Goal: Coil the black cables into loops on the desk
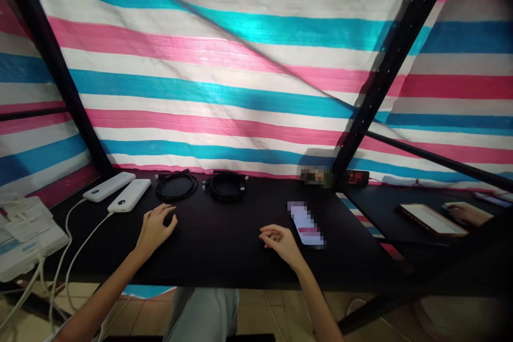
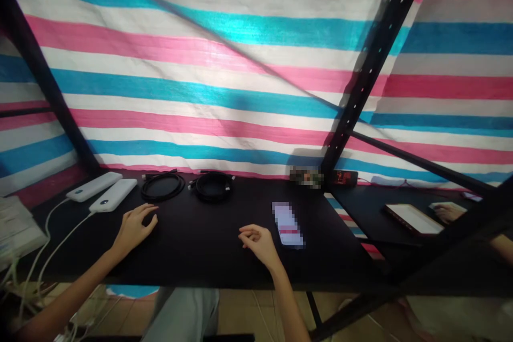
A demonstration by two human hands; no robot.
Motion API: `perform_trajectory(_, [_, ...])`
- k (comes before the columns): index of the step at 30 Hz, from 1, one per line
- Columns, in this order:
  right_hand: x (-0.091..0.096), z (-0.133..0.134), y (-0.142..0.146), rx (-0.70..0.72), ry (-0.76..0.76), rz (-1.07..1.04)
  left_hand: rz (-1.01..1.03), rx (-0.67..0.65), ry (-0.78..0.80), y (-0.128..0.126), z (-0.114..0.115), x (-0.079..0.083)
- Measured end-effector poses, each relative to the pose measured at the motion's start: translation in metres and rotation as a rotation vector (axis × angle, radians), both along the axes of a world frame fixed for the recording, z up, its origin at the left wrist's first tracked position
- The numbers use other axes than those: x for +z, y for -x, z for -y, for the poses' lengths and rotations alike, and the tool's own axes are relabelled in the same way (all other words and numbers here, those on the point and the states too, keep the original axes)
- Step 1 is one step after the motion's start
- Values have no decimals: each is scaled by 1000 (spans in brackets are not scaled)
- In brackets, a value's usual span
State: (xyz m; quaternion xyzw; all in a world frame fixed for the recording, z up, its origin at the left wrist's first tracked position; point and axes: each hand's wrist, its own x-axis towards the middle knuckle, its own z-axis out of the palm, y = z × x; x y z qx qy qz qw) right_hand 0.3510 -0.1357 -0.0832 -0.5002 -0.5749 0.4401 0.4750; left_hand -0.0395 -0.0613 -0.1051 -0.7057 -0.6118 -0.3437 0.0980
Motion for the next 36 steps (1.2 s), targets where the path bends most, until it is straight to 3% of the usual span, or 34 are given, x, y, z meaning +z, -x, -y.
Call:
perform_trajectory(5, [3, 1, 2, -3, 3, 57, -44, 85, -13, 1, 1, 2])
perform_trajectory(12, [-2, -3, 2, 8, 10, 69, -95, -127, 24, -10, -13, 9])
perform_trajectory(17, [-2, -3, 3, 1, 17, 112, -64, -40, -5, -10, -29, 10])
perform_trajectory(23, [-1, -2, 2, -3, 2, 222, -58, 191, 95, -10, -51, 13])
perform_trajectory(31, [2, -1, 3, -19, 5, 220, -117, 111, 176, -11, -54, 16])
perform_trajectory(36, [-4, -2, 2, -21, -24, 208, -173, 166, 186, -10, -57, 15])
